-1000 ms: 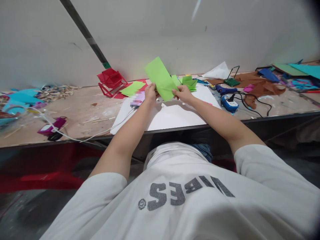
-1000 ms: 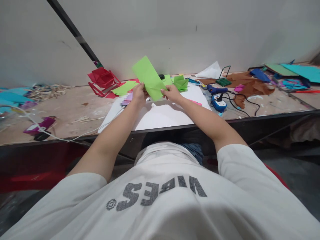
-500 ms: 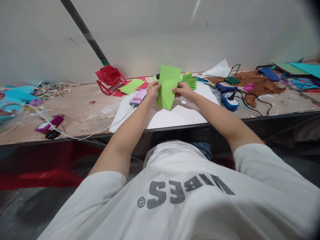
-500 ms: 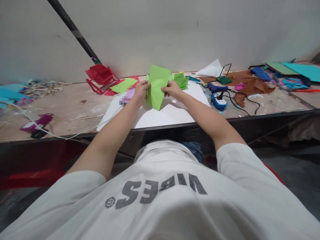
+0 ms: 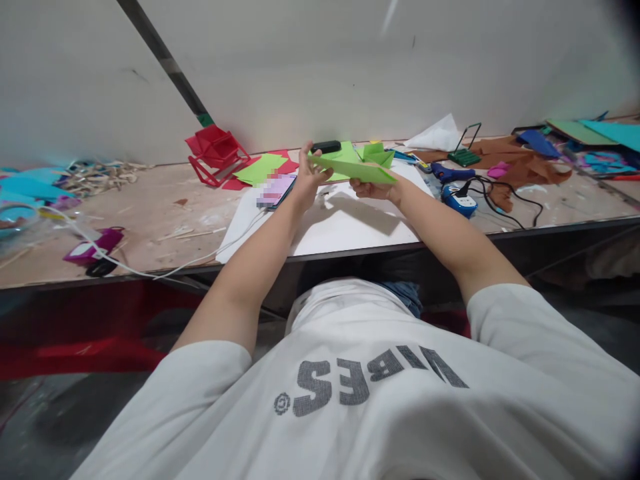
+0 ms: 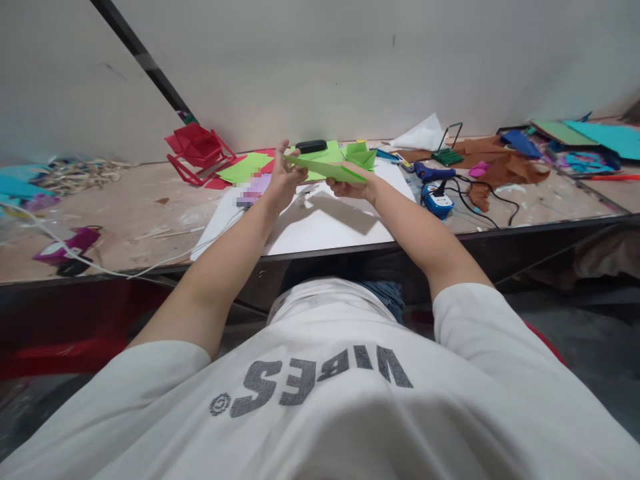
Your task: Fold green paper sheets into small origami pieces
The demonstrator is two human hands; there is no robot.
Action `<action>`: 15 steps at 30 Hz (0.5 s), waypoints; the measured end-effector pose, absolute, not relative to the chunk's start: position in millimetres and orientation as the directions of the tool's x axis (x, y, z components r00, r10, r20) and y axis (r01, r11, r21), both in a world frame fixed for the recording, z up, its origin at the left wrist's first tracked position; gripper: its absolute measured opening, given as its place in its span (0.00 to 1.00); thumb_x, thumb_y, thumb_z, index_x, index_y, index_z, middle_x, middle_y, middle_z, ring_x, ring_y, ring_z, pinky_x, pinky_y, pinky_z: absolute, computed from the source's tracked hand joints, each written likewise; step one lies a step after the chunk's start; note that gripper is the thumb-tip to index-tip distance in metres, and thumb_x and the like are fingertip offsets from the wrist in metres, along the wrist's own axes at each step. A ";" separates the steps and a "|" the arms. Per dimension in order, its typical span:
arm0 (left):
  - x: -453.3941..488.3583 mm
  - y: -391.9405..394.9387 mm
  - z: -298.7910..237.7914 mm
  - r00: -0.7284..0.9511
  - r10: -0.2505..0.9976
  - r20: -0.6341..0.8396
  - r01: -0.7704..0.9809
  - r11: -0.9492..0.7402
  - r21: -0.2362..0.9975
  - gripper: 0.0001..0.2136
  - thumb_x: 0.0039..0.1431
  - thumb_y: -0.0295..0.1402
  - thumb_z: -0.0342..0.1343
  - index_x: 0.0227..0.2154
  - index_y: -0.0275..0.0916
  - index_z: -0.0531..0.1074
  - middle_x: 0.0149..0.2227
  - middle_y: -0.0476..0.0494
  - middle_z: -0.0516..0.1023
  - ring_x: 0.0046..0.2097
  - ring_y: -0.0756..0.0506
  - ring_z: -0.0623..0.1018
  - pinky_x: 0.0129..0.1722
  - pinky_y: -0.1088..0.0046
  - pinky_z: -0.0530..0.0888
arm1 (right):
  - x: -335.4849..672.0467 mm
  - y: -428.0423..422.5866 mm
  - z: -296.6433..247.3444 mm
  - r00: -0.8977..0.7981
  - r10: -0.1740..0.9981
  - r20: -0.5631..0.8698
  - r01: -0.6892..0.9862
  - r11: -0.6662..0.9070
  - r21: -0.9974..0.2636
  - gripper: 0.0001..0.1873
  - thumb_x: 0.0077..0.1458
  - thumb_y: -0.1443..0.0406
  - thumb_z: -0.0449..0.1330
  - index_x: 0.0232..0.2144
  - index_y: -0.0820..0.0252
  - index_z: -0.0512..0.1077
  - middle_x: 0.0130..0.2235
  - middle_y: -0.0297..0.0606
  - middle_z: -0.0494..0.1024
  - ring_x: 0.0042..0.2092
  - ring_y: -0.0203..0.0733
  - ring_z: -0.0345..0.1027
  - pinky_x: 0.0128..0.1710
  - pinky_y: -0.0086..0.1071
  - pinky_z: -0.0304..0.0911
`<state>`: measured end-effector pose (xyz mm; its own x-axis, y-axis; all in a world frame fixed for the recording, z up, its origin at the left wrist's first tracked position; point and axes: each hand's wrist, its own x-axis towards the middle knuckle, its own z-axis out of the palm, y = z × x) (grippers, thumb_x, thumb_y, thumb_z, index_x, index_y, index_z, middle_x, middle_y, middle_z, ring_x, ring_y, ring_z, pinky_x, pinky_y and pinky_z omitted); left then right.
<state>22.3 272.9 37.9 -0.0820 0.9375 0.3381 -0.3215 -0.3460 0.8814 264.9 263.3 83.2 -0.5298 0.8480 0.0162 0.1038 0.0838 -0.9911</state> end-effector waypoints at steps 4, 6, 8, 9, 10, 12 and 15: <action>25.1 273.6 36.5 -0.084 0.932 0.354 -0.295 -0.362 0.884 0.25 0.53 0.37 0.94 0.45 0.44 0.85 0.62 0.35 0.91 0.73 0.26 0.88 0.65 0.56 0.86 | 261.2 253.0 83.1 -0.616 0.765 -0.186 0.101 -0.158 -0.982 0.14 0.78 0.64 0.73 0.41 0.52 0.72 0.25 0.23 0.68 0.25 0.34 0.50 0.27 0.27 0.52; 25.0 275.8 37.9 -0.138 0.931 0.337 -0.287 -0.364 0.886 0.24 0.53 0.39 0.95 0.39 0.43 0.82 0.51 0.39 0.92 0.64 0.30 0.91 0.60 0.60 0.87 | 260.0 253.0 80.6 -0.597 0.777 -0.200 0.065 -0.201 -0.977 0.13 0.74 0.63 0.79 0.45 0.54 0.78 0.29 0.30 0.79 0.28 0.39 0.66 0.29 0.29 0.64; 24.1 277.8 40.4 -0.218 0.922 0.321 -0.263 -0.372 0.890 0.24 0.54 0.38 0.94 0.37 0.44 0.81 0.44 0.43 0.89 0.56 0.36 0.91 0.55 0.65 0.85 | 260.9 255.2 78.6 -0.569 0.801 -0.186 0.022 -0.211 -0.977 0.13 0.79 0.58 0.78 0.49 0.58 0.82 0.36 0.39 0.88 0.36 0.44 0.80 0.37 0.32 0.76; 23.4 278.6 41.8 -0.261 0.914 0.311 -0.243 -0.373 0.895 0.23 0.55 0.37 0.93 0.36 0.44 0.80 0.43 0.44 0.88 0.54 0.38 0.90 0.53 0.67 0.84 | 262.1 256.9 78.0 -0.546 0.818 -0.183 -0.001 -0.219 -0.976 0.13 0.85 0.56 0.73 0.50 0.59 0.82 0.38 0.42 0.90 0.39 0.45 0.82 0.40 0.33 0.78; 22.7 279.1 42.9 -0.304 0.906 0.296 -0.221 -0.369 0.903 0.22 0.57 0.35 0.92 0.36 0.45 0.80 0.41 0.46 0.87 0.52 0.39 0.89 0.52 0.68 0.83 | 263.4 258.8 77.7 -0.516 0.837 -0.183 -0.028 -0.230 -0.973 0.16 0.90 0.54 0.66 0.50 0.60 0.82 0.39 0.43 0.91 0.40 0.45 0.83 0.41 0.34 0.78; 21.2 279.9 44.2 -0.377 0.886 0.271 -0.179 -0.357 0.917 0.20 0.61 0.31 0.89 0.34 0.45 0.78 0.40 0.47 0.85 0.49 0.41 0.87 0.51 0.70 0.80 | 265.8 263.0 77.9 -0.452 0.873 -0.184 -0.092 -0.251 -0.964 0.26 0.96 0.50 0.52 0.49 0.57 0.81 0.38 0.42 0.90 0.39 0.46 0.83 0.40 0.35 0.77; 18.6 281.3 43.0 -0.416 0.862 0.291 -0.093 -0.359 0.929 0.16 0.67 0.27 0.82 0.34 0.44 0.78 0.38 0.49 0.83 0.44 0.43 0.83 0.49 0.71 0.77 | 267.6 268.7 79.8 -0.393 0.918 -0.058 -0.251 -0.167 -0.954 0.37 0.91 0.32 0.52 0.43 0.52 0.77 0.35 0.39 0.88 0.41 0.49 0.83 0.44 0.38 0.80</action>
<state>18.6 281.3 43.0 -0.4160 0.8615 0.2911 -0.0934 -0.3589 0.9287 267.6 268.7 79.8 -0.3927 0.9179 -0.0578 -0.2507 -0.1673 -0.9535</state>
